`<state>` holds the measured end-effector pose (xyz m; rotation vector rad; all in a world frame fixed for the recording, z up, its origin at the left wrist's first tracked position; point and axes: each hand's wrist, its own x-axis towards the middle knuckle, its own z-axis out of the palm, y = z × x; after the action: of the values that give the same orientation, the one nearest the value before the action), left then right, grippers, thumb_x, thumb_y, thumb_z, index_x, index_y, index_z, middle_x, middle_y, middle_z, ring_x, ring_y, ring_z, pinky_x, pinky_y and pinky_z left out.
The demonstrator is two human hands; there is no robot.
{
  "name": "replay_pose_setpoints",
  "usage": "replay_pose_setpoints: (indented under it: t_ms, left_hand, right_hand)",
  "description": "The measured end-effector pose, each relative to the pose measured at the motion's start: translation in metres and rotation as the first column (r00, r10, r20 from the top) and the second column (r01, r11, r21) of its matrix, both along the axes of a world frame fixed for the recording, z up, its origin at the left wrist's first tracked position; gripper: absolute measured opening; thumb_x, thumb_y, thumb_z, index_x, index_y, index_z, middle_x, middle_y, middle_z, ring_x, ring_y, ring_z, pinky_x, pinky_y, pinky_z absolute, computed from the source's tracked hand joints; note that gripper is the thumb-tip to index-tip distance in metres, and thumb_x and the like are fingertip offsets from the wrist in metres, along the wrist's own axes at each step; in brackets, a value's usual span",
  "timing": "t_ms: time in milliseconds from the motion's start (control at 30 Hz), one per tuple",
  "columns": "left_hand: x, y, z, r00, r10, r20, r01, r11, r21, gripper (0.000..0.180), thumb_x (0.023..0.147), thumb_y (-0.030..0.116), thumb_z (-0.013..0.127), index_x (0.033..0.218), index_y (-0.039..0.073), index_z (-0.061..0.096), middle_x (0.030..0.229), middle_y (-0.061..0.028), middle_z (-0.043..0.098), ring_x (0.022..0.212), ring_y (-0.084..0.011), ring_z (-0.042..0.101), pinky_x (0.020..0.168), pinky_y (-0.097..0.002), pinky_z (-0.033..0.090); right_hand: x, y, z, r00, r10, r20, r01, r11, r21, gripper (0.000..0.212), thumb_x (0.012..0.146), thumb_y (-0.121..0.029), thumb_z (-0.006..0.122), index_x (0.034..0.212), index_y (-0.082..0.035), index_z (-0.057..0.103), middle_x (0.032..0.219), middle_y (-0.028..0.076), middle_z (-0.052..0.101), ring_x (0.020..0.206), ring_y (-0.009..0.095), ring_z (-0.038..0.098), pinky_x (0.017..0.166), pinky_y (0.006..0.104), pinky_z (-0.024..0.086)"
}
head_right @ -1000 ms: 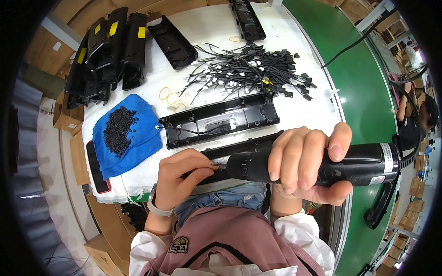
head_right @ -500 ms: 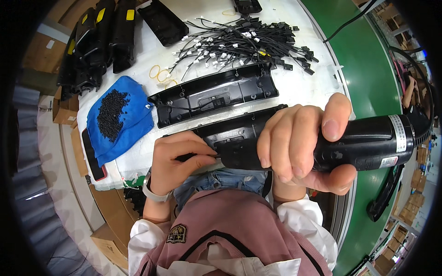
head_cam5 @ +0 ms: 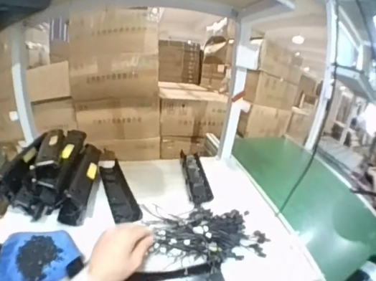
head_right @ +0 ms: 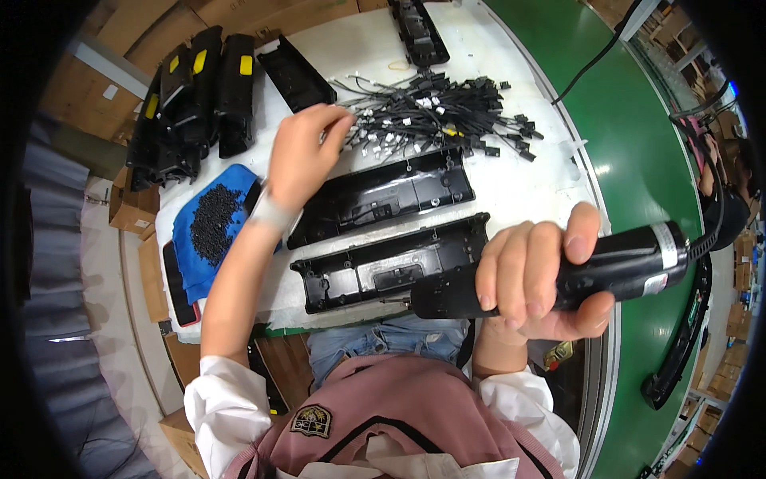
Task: Assembling printer components by inserting and securing screws into plastic housings using an electric screwdriver.
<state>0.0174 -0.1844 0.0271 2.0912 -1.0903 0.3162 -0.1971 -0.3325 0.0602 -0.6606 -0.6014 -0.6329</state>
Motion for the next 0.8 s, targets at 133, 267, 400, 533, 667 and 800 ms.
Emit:
replay_pose_setpoints:
  t_ms: [133,267,400,533,667,800]
  left_hand:
    - [0.043,-0.05,-0.01,0.99,0.11,-0.084,-0.081,0.952,0.295,0.02,0.081,0.022,0.065,0.085,0.003,0.073,0.081,-0.0181,0.068,0.077,-0.0338,0.065,0.071,-0.0392,0.052]
    - [0.053,-0.08,-0.019,0.976,0.07,-0.207,0.004,0.942,0.337,0.02,0.078,0.024,0.07,0.086,0.005,0.074,0.08,-0.0162,0.069,0.075,-0.0316,0.067,0.07,-0.037,0.052]
    - [0.055,-0.082,-0.024,0.993,0.051,-0.107,-0.023,0.968,0.249,0.019,0.081,0.023,0.069,0.086,0.005,0.073,0.078,-0.0163,0.068,0.072,-0.0303,0.067,0.067,-0.0366,0.052]
    - [0.043,-0.065,0.017,0.961,0.203,0.187,-0.237,0.954,0.183,0.019,0.085,0.022,0.065,0.091,0.004,0.066,0.073,-0.0146,0.068,0.066,-0.03,0.067,0.061,-0.0378,0.052]
    - [0.058,-0.022,0.058,0.981,-0.043,-0.19,-0.047,0.894,-0.445,0.021,0.092,0.022,0.059,0.093,0.001,0.061,0.075,-0.0101,0.07,0.069,-0.018,0.067,0.059,-0.029,0.049]
    - [0.063,-0.002,0.067,0.728,-0.29,-0.621,-0.268,0.714,-0.647,0.017,0.096,0.018,0.053,0.098,0.002,0.059,0.095,-0.0106,0.072,0.084,-0.0123,0.066,0.07,-0.0234,0.045]
  right_hand:
    - [-0.01,0.003,-0.004,0.995,-0.093,-0.02,0.092,0.995,-0.023,0.036,0.089,-0.032,0.063,0.104,-0.008,0.04,0.064,0.0,0.056,0.043,0.01,0.054,0.047,0.0268,0.048]
    - [-0.023,-0.004,-0.008,0.973,-0.215,-0.088,0.211,0.976,-0.053,0.036,0.088,-0.03,0.063,0.104,-0.007,0.04,0.06,-0.001,0.055,0.04,0.009,0.053,0.045,0.0253,0.047]
    - [-0.031,-0.013,-0.011,0.96,-0.252,-0.125,0.249,0.968,-0.034,0.036,0.088,-0.03,0.063,0.104,-0.007,0.04,0.059,-0.002,0.054,0.04,0.009,0.053,0.045,0.0253,0.048]
    - [-0.035,-0.021,-0.016,0.964,-0.233,-0.124,0.232,0.972,-0.024,0.038,0.087,-0.032,0.065,0.103,-0.008,0.04,0.06,-0.001,0.053,0.04,0.01,0.053,0.046,0.027,0.048]
    - [-0.033,-0.024,-0.018,0.975,-0.197,-0.104,0.197,0.98,-0.011,0.04,0.087,-0.034,0.064,0.104,-0.008,0.04,0.062,0.0,0.053,0.042,0.011,0.053,0.047,0.0281,0.047]
    - [-0.031,-0.018,-0.016,0.969,-0.217,-0.118,0.221,0.975,0.022,0.038,0.086,-0.03,0.066,0.103,-0.008,0.041,0.062,-0.001,0.057,0.04,0.007,0.053,0.047,0.0247,0.048]
